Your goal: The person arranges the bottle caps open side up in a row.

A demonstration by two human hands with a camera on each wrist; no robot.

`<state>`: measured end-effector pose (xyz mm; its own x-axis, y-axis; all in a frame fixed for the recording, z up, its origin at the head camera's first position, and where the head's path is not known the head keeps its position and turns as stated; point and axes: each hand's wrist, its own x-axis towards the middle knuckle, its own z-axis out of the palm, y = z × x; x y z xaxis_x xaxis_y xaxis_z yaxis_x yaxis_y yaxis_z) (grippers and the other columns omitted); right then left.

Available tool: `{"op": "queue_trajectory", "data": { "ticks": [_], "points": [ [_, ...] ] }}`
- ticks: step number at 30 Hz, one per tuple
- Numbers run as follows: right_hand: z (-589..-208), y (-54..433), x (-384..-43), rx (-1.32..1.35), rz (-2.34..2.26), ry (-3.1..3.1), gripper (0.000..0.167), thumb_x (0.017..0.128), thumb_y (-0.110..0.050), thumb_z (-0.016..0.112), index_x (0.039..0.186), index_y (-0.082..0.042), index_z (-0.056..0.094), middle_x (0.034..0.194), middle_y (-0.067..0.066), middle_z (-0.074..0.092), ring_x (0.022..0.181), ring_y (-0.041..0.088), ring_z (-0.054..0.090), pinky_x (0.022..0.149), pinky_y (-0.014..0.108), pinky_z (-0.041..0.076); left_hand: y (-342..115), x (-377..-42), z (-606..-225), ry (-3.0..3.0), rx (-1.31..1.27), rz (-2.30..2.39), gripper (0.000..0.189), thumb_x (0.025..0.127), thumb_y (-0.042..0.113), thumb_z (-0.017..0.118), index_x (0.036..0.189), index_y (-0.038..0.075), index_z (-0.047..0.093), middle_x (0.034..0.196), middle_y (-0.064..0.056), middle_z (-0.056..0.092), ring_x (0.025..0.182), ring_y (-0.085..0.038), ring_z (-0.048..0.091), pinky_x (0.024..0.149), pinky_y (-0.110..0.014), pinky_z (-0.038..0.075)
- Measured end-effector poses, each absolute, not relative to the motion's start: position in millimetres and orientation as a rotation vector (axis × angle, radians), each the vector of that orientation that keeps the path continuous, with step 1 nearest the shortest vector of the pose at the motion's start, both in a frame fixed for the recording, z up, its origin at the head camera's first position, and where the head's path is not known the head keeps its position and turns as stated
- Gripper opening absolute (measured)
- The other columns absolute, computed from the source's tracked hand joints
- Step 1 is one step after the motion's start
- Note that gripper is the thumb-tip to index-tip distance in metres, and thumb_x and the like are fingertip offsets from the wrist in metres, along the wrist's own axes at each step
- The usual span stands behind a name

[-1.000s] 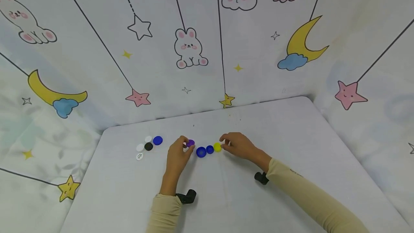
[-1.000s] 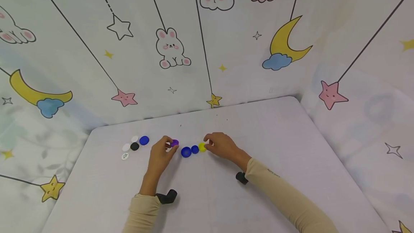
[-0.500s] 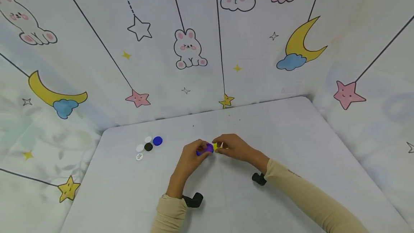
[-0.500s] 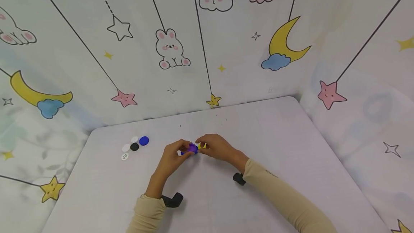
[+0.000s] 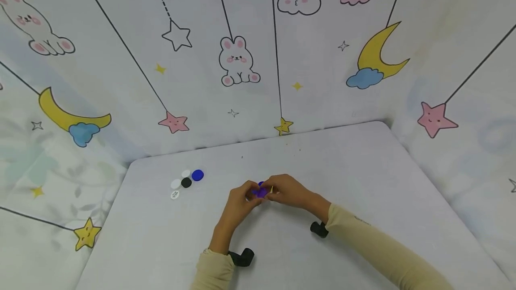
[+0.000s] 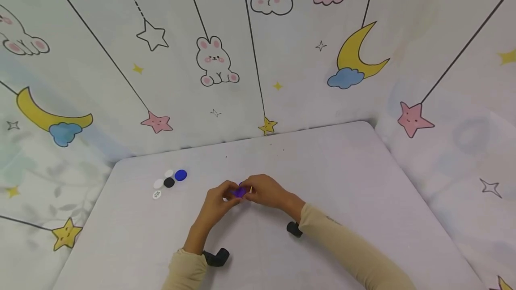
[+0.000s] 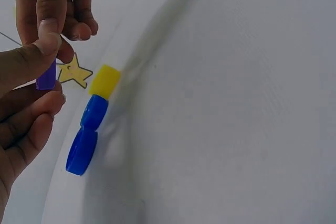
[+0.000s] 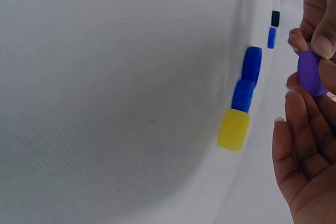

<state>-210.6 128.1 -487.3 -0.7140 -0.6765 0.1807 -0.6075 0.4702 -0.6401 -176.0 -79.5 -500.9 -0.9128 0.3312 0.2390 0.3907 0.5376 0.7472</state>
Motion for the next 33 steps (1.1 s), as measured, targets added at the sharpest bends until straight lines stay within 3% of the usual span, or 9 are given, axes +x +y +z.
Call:
{"op": "queue_trajectory", "data": {
  "ticks": [4, 12, 19, 33],
  "points": [
    [-493.8, 124.7, -208.9, -1.153, -1.034, 2.612, 0.028, 0.087, -0.011, 0.074, 0.113, -0.004, 0.07, 0.097, 0.001, 0.071, 0.081, 0.006, 0.061, 0.071, 0.02, 0.051, -81.1, -173.9, -510.6, -2.721, -0.64, -1.257, 0.033, 0.08, 0.01, 0.08, 0.11, 0.006, 0.066, 0.097, -0.006, 0.072, 0.072, -0.007, 0.06, 0.064, -0.02, 0.052],
    [-513.5, 113.8, -205.6, -1.11, -0.812, 2.73, 0.02, 0.088, -0.019, 0.073, 0.105, -0.01, 0.072, 0.083, -0.007, 0.065, 0.072, 0.002, 0.052, 0.065, 0.019, 0.045, -83.7, -168.5, -525.0, -2.736, -0.664, -1.088, 0.028, 0.078, 0.008, 0.082, 0.102, 0.006, 0.07, 0.096, -0.005, 0.069, 0.074, -0.009, 0.059, 0.065, -0.021, 0.051],
    [-512.9, 106.1, -203.0, -1.109, -0.794, 2.783, 0.017, 0.086, -0.019, 0.075, 0.099, -0.009, 0.072, 0.076, -0.006, 0.063, 0.068, 0.004, 0.052, 0.06, 0.019, 0.044, -85.1, -167.9, -531.1, -2.711, -0.652, -1.005, 0.025, 0.076, 0.007, 0.083, 0.097, 0.006, 0.069, 0.093, -0.004, 0.067, 0.073, -0.01, 0.058, 0.063, -0.021, 0.05],
    [-512.7, 96.1, -206.2, -1.066, -0.728, 2.792, 0.02, 0.088, -0.02, 0.073, 0.104, -0.008, 0.072, 0.073, -0.007, 0.06, 0.065, 0.004, 0.05, 0.056, 0.019, 0.041, -91.1, -170.4, -536.4, -2.701, -0.574, -0.949, 0.018, 0.078, 0.006, 0.082, 0.088, 0.008, 0.067, 0.087, -0.002, 0.062, 0.069, -0.009, 0.056, 0.061, -0.021, 0.049]
  ]
}}
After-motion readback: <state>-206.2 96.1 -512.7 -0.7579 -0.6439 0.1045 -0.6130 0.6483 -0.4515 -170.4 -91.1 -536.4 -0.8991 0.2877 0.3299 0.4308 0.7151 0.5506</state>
